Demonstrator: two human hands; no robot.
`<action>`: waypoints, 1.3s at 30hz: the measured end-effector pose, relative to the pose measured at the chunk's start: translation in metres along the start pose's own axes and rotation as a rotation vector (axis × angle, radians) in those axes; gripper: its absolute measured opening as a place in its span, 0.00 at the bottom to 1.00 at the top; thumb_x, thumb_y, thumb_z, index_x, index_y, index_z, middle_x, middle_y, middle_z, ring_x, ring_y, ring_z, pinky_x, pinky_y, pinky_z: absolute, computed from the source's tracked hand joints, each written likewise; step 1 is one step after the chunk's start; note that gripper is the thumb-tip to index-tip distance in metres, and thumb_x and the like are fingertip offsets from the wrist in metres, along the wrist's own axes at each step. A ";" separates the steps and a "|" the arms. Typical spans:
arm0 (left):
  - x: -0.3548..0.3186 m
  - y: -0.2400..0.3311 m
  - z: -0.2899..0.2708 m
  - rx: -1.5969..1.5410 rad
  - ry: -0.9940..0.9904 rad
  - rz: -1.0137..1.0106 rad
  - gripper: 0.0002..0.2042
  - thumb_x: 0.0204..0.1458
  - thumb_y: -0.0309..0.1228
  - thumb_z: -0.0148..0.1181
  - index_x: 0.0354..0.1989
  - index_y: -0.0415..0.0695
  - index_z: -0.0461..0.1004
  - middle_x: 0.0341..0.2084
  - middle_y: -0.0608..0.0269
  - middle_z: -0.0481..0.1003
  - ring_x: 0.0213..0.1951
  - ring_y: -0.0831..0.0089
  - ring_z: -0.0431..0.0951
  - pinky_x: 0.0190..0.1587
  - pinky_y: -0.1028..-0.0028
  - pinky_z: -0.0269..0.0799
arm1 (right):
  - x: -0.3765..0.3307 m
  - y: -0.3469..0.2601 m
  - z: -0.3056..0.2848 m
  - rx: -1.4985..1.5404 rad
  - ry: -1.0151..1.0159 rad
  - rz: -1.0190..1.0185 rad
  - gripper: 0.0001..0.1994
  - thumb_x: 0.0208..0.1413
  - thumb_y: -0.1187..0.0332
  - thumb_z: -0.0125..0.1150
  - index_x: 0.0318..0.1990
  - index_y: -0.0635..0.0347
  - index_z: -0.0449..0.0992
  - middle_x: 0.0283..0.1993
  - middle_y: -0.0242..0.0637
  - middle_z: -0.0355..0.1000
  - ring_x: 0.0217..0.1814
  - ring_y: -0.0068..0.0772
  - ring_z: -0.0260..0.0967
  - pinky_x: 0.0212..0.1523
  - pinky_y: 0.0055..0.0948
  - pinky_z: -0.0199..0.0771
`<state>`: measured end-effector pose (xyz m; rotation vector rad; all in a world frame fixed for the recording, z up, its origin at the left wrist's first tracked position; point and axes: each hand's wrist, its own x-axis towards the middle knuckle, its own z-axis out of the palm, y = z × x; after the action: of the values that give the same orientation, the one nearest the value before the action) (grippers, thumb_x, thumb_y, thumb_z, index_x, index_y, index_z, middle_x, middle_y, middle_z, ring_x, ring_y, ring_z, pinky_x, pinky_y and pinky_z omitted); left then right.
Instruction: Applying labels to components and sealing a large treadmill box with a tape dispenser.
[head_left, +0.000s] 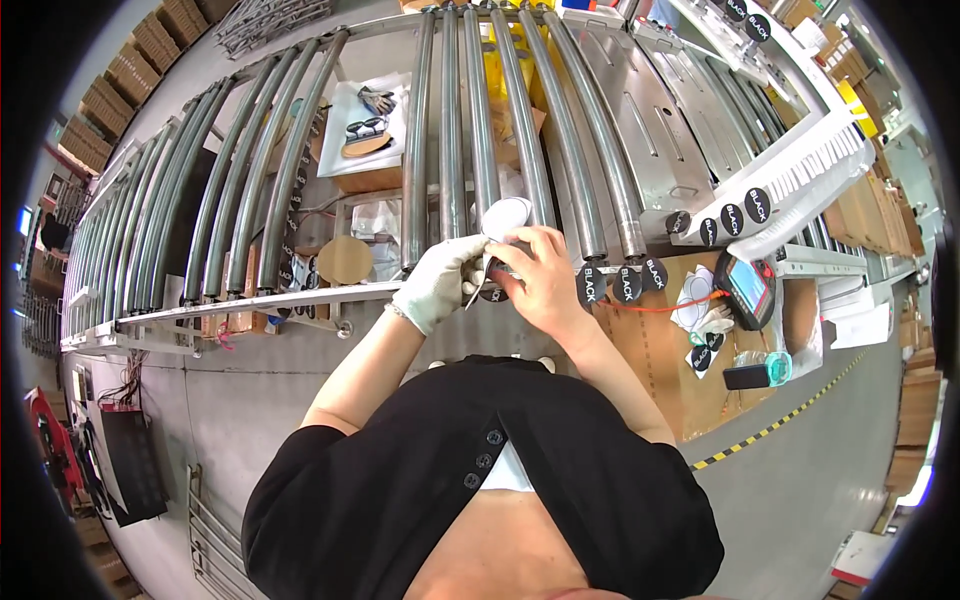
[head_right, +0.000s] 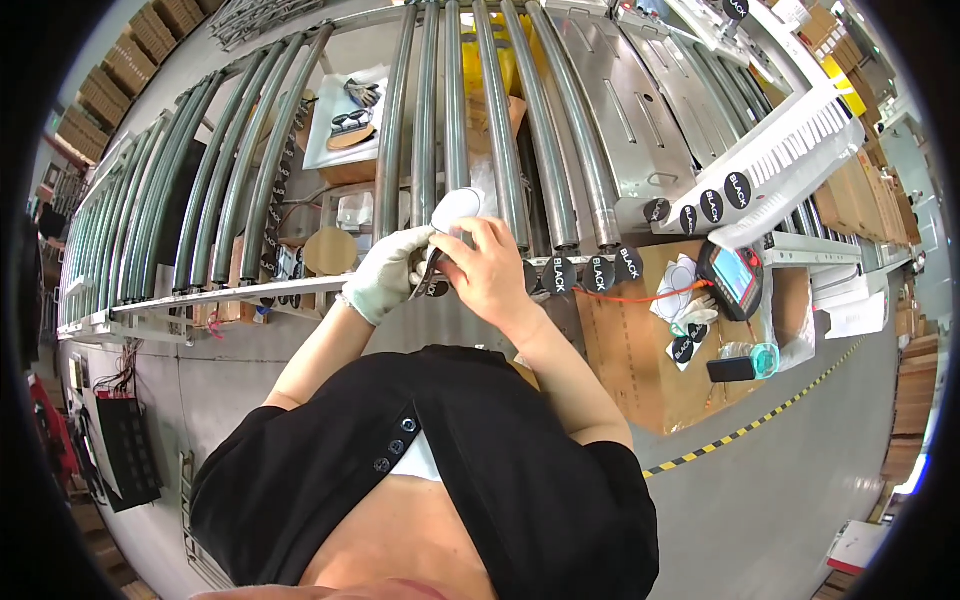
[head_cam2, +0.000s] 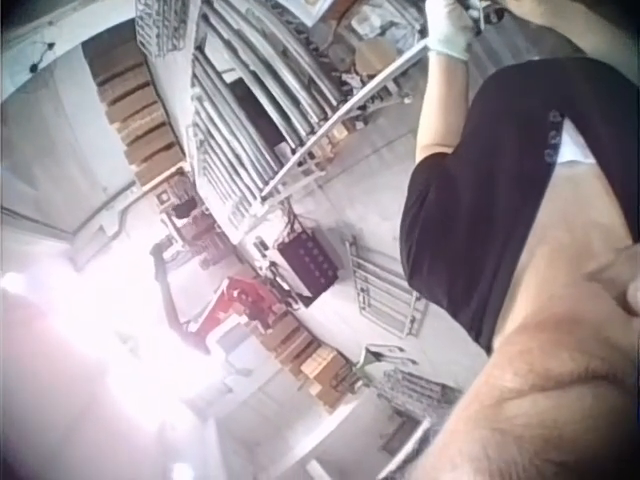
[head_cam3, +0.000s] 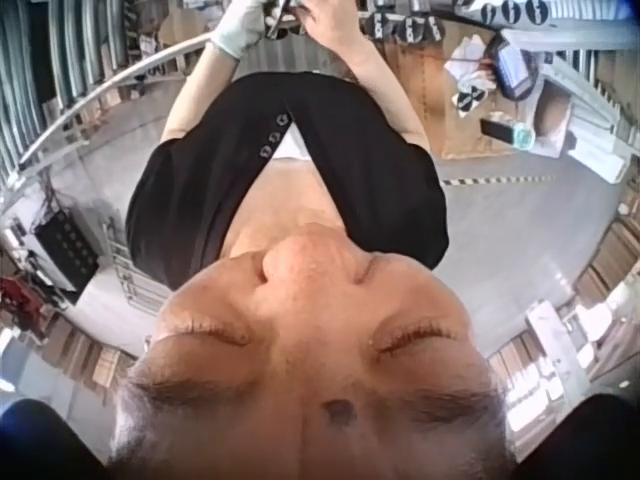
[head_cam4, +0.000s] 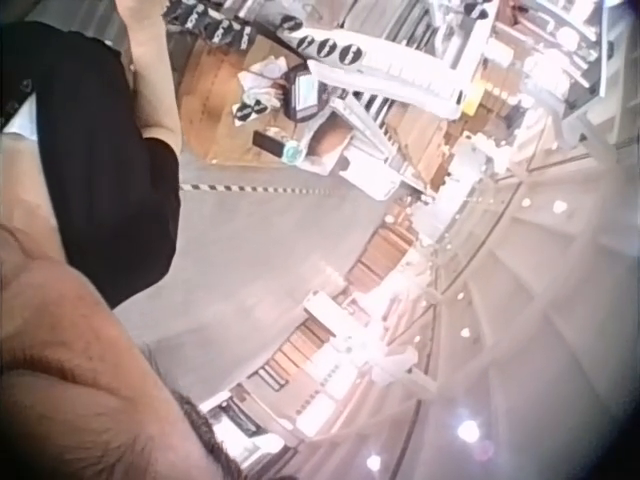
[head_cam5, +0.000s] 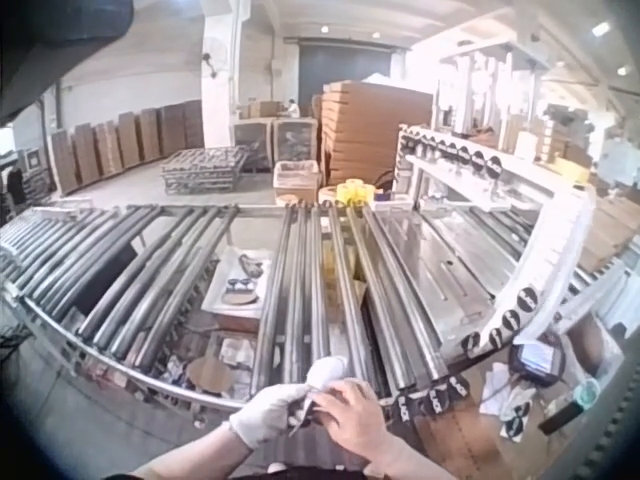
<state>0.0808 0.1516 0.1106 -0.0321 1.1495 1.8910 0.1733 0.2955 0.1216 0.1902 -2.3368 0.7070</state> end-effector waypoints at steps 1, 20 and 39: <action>0.001 0.000 -0.002 0.000 -0.002 -0.002 0.10 0.56 0.37 0.54 0.25 0.47 0.72 0.17 0.75 0.70 0.16 0.87 0.66 0.16 0.86 0.56 | 0.002 0.000 -0.001 0.007 -0.016 -0.022 0.21 0.32 0.75 0.71 0.40 0.49 0.76 0.43 0.33 0.67 0.48 0.42 0.63 0.46 0.37 0.68; 0.012 -0.006 -0.042 -0.013 0.107 -0.076 0.09 0.55 0.36 0.55 0.26 0.46 0.72 0.17 0.72 0.68 0.15 0.85 0.62 0.16 0.84 0.56 | 0.014 0.005 -0.009 0.252 -0.087 0.039 0.09 0.40 0.72 0.69 0.28 0.58 0.72 0.41 0.35 0.73 0.51 0.41 0.66 0.51 0.36 0.66; 0.023 -0.021 -0.134 -0.358 0.550 0.000 0.07 0.51 0.36 0.60 0.26 0.51 0.70 0.18 0.76 0.66 0.16 0.85 0.62 0.15 0.86 0.54 | -0.098 0.058 0.061 0.936 0.230 1.421 0.07 0.50 0.71 0.64 0.32 0.57 0.71 0.23 0.24 0.65 0.23 0.14 0.58 0.23 0.16 0.58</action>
<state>0.0286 0.0736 0.0099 -0.7906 1.1333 2.1313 0.1943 0.3064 -0.0057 -1.1796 -1.4255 2.2531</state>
